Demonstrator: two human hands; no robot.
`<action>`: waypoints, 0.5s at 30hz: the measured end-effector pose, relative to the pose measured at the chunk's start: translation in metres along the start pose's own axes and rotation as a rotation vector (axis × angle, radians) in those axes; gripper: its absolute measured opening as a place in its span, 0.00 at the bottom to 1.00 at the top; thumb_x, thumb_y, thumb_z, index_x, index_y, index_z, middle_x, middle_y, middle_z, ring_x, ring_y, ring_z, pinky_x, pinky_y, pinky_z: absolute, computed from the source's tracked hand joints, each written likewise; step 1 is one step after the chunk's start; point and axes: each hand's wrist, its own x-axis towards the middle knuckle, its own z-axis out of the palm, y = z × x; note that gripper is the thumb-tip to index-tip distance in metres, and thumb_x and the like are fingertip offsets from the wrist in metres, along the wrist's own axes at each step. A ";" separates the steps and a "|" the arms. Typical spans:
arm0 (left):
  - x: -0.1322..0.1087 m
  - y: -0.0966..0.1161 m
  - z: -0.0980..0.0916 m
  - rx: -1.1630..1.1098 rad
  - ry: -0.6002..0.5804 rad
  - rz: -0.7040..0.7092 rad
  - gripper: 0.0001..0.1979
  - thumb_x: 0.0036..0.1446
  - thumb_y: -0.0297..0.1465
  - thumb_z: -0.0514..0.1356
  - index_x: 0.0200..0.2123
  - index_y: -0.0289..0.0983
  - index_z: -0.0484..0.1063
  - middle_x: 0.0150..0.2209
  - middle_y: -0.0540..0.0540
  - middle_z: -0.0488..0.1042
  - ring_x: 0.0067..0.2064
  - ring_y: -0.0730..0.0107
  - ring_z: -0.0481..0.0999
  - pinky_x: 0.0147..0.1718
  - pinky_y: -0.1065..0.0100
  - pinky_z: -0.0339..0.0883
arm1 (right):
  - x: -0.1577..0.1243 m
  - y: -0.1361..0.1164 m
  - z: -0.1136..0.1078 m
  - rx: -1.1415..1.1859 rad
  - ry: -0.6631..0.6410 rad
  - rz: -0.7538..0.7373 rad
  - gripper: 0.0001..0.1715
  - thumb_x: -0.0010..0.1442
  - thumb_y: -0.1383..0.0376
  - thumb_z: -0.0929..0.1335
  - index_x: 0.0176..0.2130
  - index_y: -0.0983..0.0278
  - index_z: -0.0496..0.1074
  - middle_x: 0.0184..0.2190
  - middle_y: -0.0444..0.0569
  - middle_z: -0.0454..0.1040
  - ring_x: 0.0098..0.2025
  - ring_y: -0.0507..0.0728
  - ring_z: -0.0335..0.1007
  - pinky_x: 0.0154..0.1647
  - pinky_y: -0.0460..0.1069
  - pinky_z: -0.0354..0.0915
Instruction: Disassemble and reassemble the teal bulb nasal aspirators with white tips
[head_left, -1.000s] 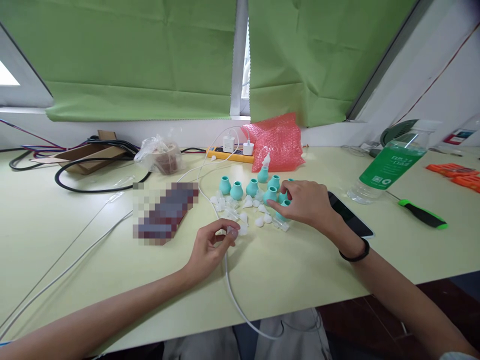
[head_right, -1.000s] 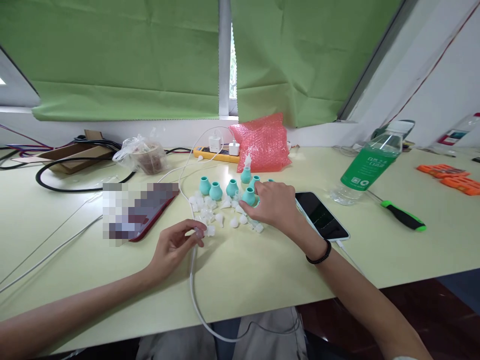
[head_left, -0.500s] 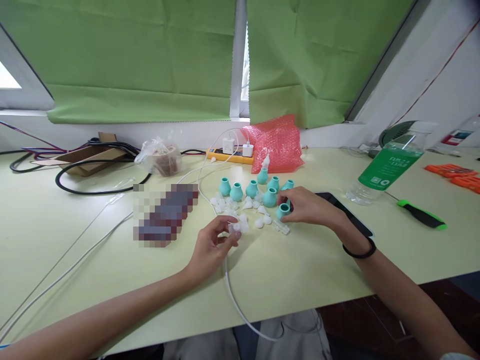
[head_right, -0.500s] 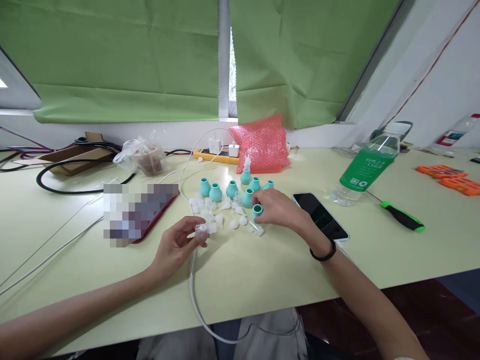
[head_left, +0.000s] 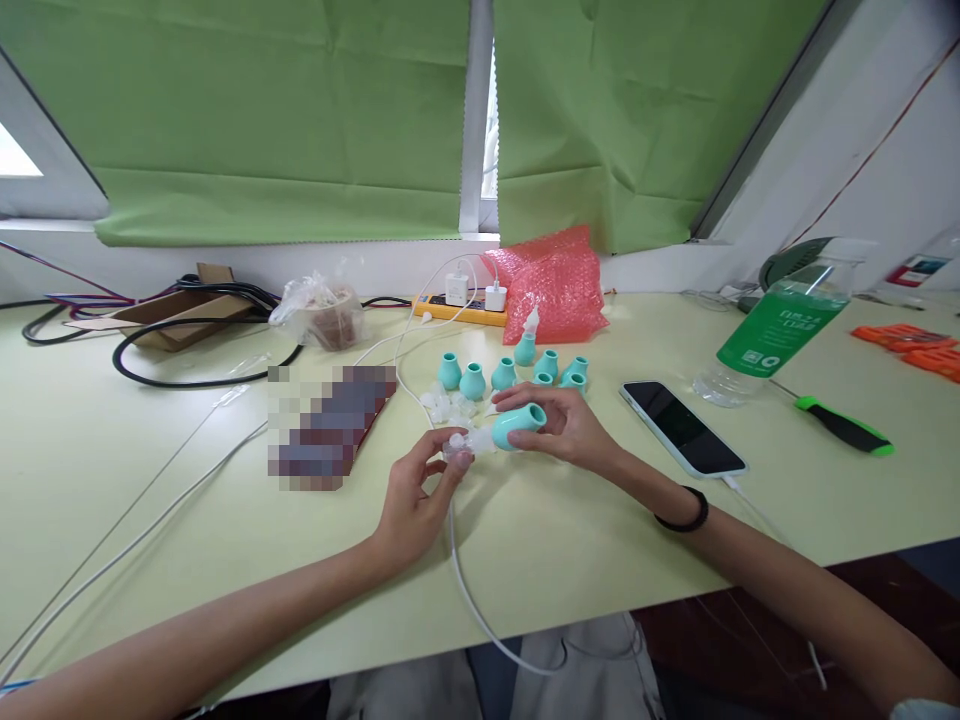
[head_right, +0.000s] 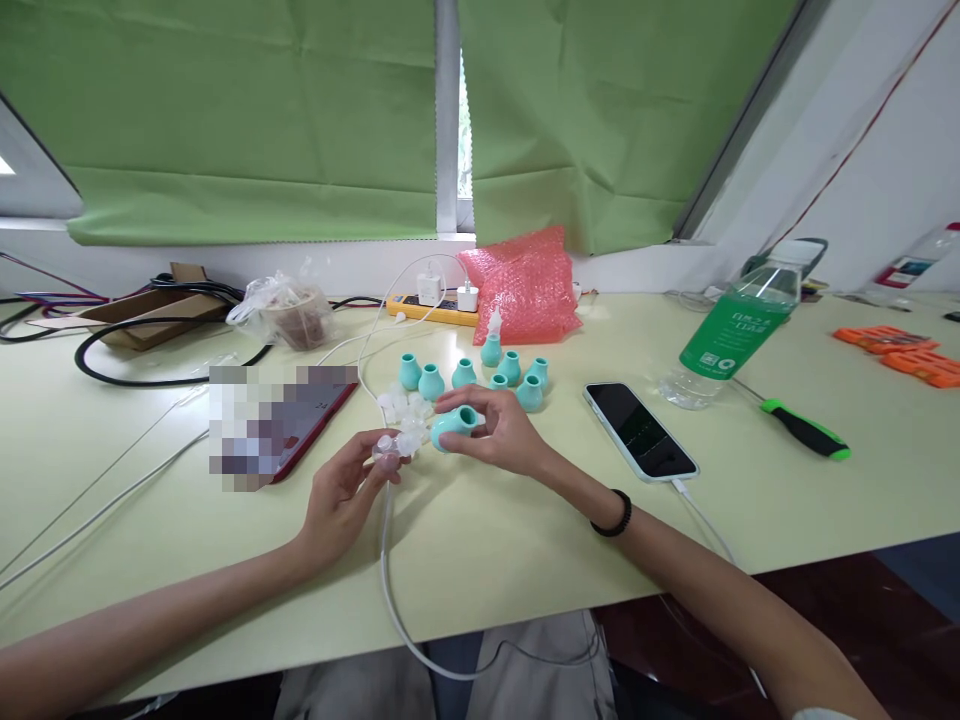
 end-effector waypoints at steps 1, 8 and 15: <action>0.000 0.000 0.000 0.006 -0.004 0.004 0.11 0.54 0.34 0.52 0.39 0.35 0.64 0.34 0.46 0.70 0.36 0.70 0.69 0.33 0.69 0.66 | -0.002 0.000 0.002 -0.070 -0.013 -0.004 0.14 0.47 0.64 0.67 0.36 0.63 0.71 0.37 0.50 0.70 0.37 0.54 0.65 0.25 0.45 0.62; -0.001 0.001 -0.001 0.032 -0.061 0.007 0.10 0.55 0.34 0.52 0.38 0.35 0.67 0.33 0.46 0.70 0.35 0.70 0.70 0.32 0.70 0.66 | -0.010 -0.004 0.016 -0.567 0.055 -0.352 0.13 0.50 0.63 0.65 0.37 0.66 0.69 0.26 0.48 0.67 0.30 0.53 0.61 0.36 0.51 0.60; 0.000 0.001 0.000 -0.013 -0.086 -0.013 0.11 0.53 0.33 0.54 0.38 0.34 0.68 0.32 0.46 0.70 0.30 0.72 0.69 0.29 0.71 0.67 | -0.015 0.006 0.019 -0.679 0.065 -0.385 0.06 0.47 0.72 0.61 0.28 0.66 0.66 0.27 0.49 0.67 0.28 0.51 0.63 0.24 0.44 0.57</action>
